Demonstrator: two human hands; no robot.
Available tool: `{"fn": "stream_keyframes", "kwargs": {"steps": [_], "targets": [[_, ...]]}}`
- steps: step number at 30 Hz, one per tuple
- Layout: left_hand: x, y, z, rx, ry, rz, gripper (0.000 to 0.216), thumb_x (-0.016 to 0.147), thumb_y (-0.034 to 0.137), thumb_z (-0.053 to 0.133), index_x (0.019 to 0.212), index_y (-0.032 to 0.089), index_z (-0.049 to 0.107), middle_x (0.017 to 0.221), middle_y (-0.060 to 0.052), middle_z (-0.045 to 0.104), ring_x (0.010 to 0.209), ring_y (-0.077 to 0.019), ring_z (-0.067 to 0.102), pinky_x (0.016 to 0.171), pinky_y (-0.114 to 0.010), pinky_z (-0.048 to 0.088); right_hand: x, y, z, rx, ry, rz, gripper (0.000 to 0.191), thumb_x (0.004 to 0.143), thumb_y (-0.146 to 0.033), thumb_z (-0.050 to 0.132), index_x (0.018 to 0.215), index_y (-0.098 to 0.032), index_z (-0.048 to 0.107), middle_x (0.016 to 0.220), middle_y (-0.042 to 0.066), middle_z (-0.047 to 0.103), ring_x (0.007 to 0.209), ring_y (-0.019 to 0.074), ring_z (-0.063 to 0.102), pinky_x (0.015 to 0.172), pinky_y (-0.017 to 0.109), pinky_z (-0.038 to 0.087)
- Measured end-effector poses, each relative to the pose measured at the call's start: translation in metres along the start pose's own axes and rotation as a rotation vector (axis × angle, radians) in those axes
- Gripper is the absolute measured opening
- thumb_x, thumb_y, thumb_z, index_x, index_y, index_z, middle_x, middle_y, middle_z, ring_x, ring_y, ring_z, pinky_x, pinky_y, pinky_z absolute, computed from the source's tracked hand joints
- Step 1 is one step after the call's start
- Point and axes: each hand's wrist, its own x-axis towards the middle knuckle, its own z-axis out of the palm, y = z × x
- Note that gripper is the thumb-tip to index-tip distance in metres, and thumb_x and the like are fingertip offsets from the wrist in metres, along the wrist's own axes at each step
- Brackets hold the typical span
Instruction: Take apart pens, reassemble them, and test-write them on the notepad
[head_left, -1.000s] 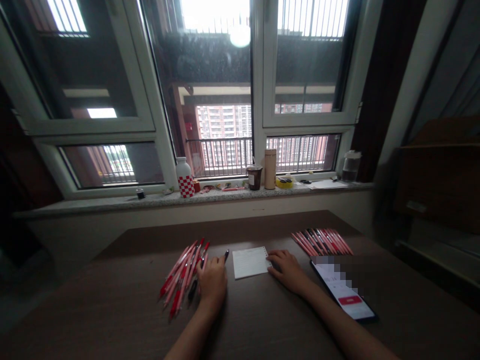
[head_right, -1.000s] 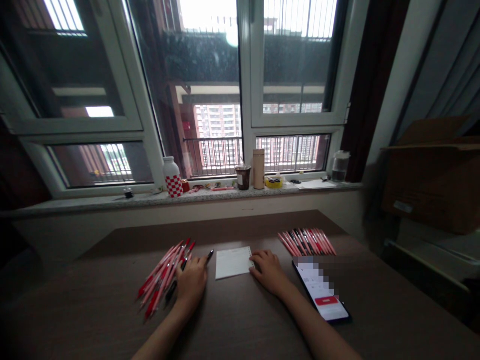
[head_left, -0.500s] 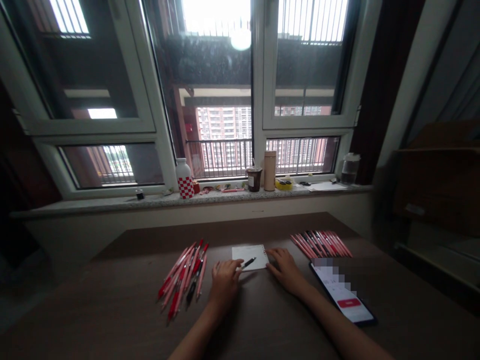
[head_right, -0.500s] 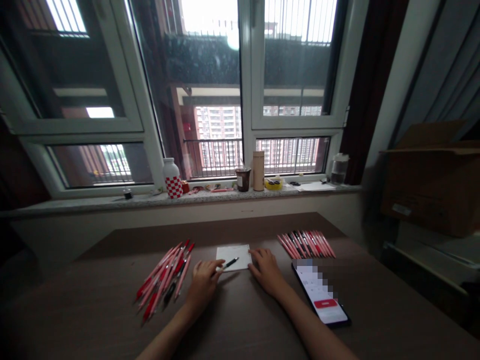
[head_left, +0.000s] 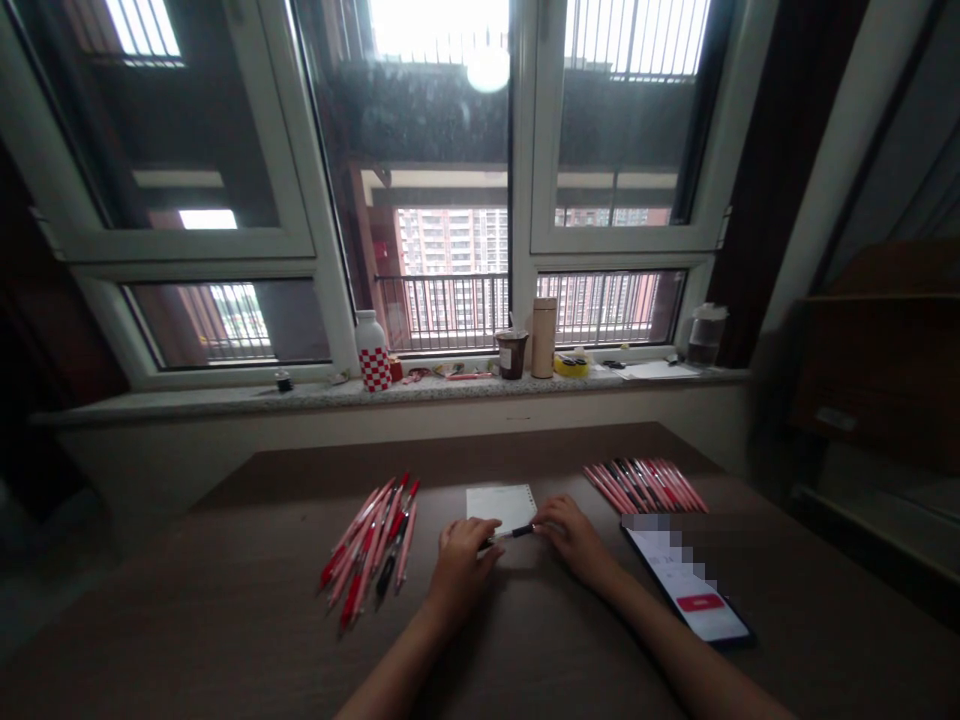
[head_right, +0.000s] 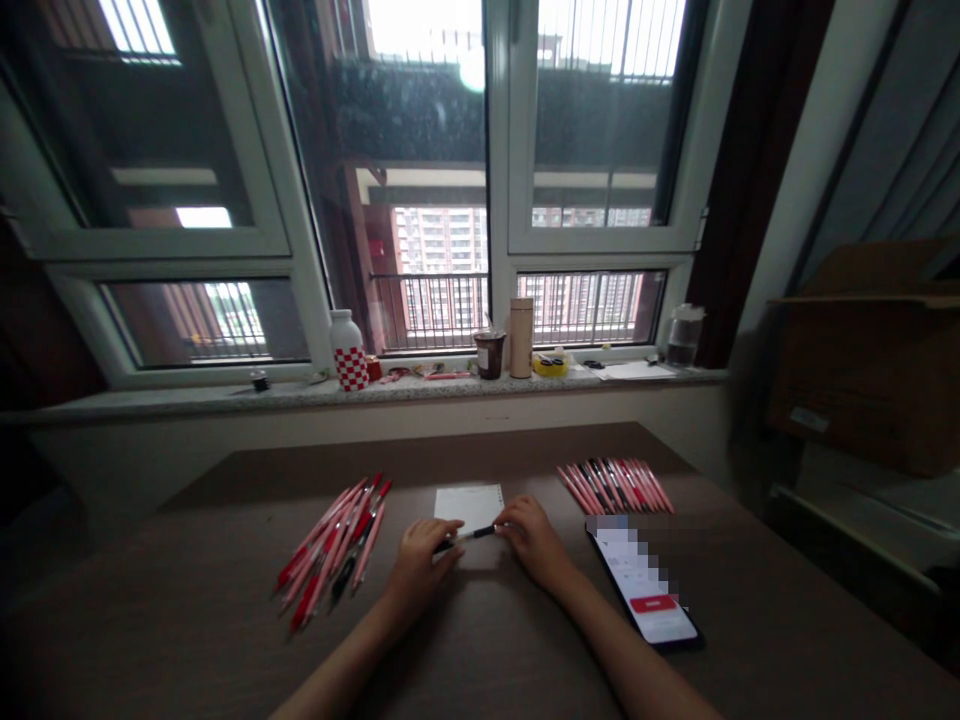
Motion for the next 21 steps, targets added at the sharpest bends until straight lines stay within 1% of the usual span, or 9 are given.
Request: {"fn": "stream_keyframes", "kwargs": {"steps": [2,4,6,8,12,15,17,21], "targets": [[-0.0006,0.0018,-0.0008,0.02,-0.016,-0.019,0.021,0.086,0.026,0.051,0.101,0.027,0.066,0.097,-0.002,0.068,0.098,-0.0181,0.059,0.104,-0.047,0.029,-0.0002,0.0016,-0.0001,0.023,0.012,0.023,0.018,0.089,-0.032,0.053,0.084,-0.022,0.067,0.088,0.006,0.063,0.097,0.0222,0.052,0.09,0.037,0.041],[-0.0013,0.0038,-0.002,0.034,-0.015,-0.027,0.019,0.087,0.028,0.049,0.095,0.027,0.067,0.094,-0.001,0.068,0.097,-0.0176,0.059,0.105,-0.049,0.025,-0.0007,0.002,0.0005,0.019,0.005,0.05,0.018,0.089,-0.034,0.053,0.088,-0.022,0.067,0.093,0.006,0.063,0.099,0.0226,0.051,0.092,0.038,0.041],[-0.0019,0.0057,-0.003,0.05,0.005,-0.014,0.02,0.088,0.029,0.048,0.096,0.027,0.066,0.093,-0.001,0.067,0.096,-0.0173,0.059,0.107,-0.05,0.024,-0.0016,0.0014,0.0014,-0.001,-0.001,0.065,0.021,0.09,-0.036,0.051,0.094,-0.023,0.066,0.098,0.007,0.062,0.103,0.0227,0.049,0.094,0.039,0.039],[-0.0021,0.0072,-0.0036,0.075,0.025,0.007,0.019,0.088,0.029,0.048,0.096,0.027,0.066,0.093,-0.001,0.067,0.096,-0.017,0.058,0.107,-0.049,0.023,-0.0024,0.0,0.0021,-0.022,-0.012,0.063,0.023,0.091,-0.037,0.047,0.095,-0.023,0.065,0.102,0.007,0.06,0.106,0.0224,0.047,0.097,0.039,0.038],[-0.0022,0.0088,-0.0043,0.113,0.061,0.033,0.018,0.089,0.028,0.048,0.096,0.027,0.065,0.092,-0.001,0.067,0.096,-0.017,0.057,0.109,-0.05,0.021,-0.0026,-0.0035,0.002,-0.019,-0.05,0.066,0.032,0.095,-0.04,0.037,0.088,-0.024,0.064,0.103,0.006,0.059,0.107,0.022,0.045,0.098,0.04,0.037],[-0.0027,0.0087,-0.0046,0.117,0.071,0.055,0.018,0.089,0.027,0.048,0.096,0.027,0.065,0.092,-0.001,0.067,0.096,-0.0171,0.057,0.109,-0.05,0.021,-0.0023,-0.0042,0.0017,0.01,-0.059,0.063,0.043,0.096,-0.044,0.031,0.077,-0.023,0.063,0.102,0.006,0.059,0.107,0.0218,0.044,0.099,0.039,0.036],[-0.0033,0.0084,-0.0047,0.118,0.082,0.085,0.019,0.09,0.027,0.048,0.097,0.027,0.065,0.093,-0.001,0.067,0.096,-0.0169,0.057,0.109,-0.049,0.02,-0.0022,-0.0023,0.0028,0.02,-0.065,0.057,0.048,0.096,-0.046,0.031,0.069,-0.022,0.061,0.102,0.006,0.059,0.108,0.0216,0.044,0.099,0.038,0.036],[-0.0042,0.0089,-0.0044,0.151,0.09,0.094,0.017,0.089,0.025,0.05,0.096,0.028,0.066,0.091,0.0,0.067,0.095,-0.0168,0.057,0.11,-0.05,0.018,-0.0014,0.0054,0.0079,0.042,-0.048,0.06,0.049,0.095,-0.049,0.032,0.066,-0.021,0.06,0.106,0.007,0.058,0.111,0.0215,0.042,0.1,0.037,0.034]]}}
